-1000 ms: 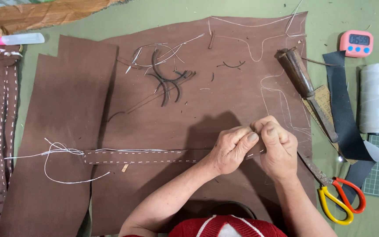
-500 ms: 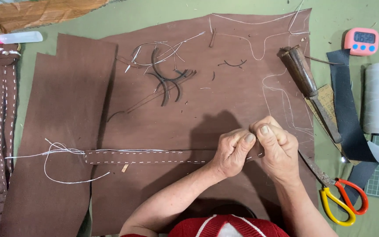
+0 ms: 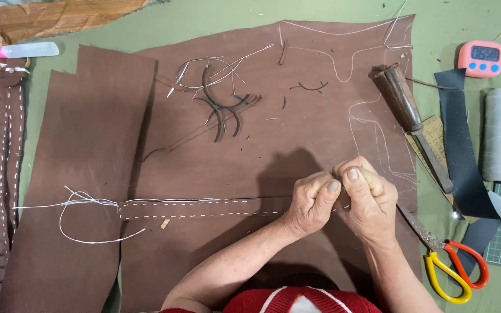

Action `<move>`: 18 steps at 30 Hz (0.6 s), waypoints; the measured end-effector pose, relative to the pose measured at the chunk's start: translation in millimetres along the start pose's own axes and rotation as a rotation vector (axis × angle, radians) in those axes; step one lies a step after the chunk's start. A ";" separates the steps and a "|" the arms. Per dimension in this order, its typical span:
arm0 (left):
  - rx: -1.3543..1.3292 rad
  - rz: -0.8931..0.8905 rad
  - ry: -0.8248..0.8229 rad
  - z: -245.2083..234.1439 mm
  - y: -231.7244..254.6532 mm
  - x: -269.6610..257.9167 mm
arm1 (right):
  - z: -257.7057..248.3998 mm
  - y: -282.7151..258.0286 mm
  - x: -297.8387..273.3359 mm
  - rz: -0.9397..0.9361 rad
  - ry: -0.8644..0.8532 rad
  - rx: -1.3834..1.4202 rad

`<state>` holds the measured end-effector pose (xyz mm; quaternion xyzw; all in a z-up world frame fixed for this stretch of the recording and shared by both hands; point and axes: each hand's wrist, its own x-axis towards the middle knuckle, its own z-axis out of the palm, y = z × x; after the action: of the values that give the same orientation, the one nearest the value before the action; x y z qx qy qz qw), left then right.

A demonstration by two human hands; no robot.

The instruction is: Punching holes and hand-stitching a leather strap on a workshop table.

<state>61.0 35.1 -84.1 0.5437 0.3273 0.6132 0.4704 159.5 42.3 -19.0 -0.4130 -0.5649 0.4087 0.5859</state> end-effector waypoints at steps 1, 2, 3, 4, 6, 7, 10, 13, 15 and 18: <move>0.006 0.004 -0.005 -0.1 0.6 -0.6 | 0.3 -0.1 -0.4 -0.005 0.002 -0.001; 0.006 0.003 -0.004 -0.2 1.4 -0.3 | 0.0 0.4 -0.6 -0.003 0.001 0.000; 0.011 0.013 -0.002 -0.3 2.2 -0.1 | -0.3 0.9 -0.8 -0.012 -0.007 0.000; 0.016 0.024 0.000 -0.4 3.0 0.9 | -0.6 1.4 -0.4 -0.022 -0.014 0.000; 0.019 0.029 0.003 -1.3 -0.7 -1.0 | -2.4 2.5 -1.8 -0.023 -0.024 -0.025; 0.022 0.034 0.006 -1.9 -2.4 -1.8 | -3.1 2.9 -2.4 -0.025 -0.034 -0.050; 0.030 0.054 0.017 -0.5 -2.9 -3.1 | -1.6 2.1 -2.2 -0.037 -0.039 -0.049; 0.038 0.089 0.025 -0.6 -0.5 -1.6 | -1.6 2.4 -3.8 -0.068 -0.030 -0.072; 0.051 0.074 0.032 -5.1 -9.8 -9.2 | 1.8 0.8 -11.7 -0.044 -0.001 -0.080; 0.071 0.083 0.034 -12.8 -11.9 -0.3 | 7.4 -2.1 -7.4 -0.059 0.043 -0.094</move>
<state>51.1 40.4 -97.5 0.5627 0.3338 0.6293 0.4195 151.9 34.8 -19.2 -0.4317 -0.5826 0.3552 0.5899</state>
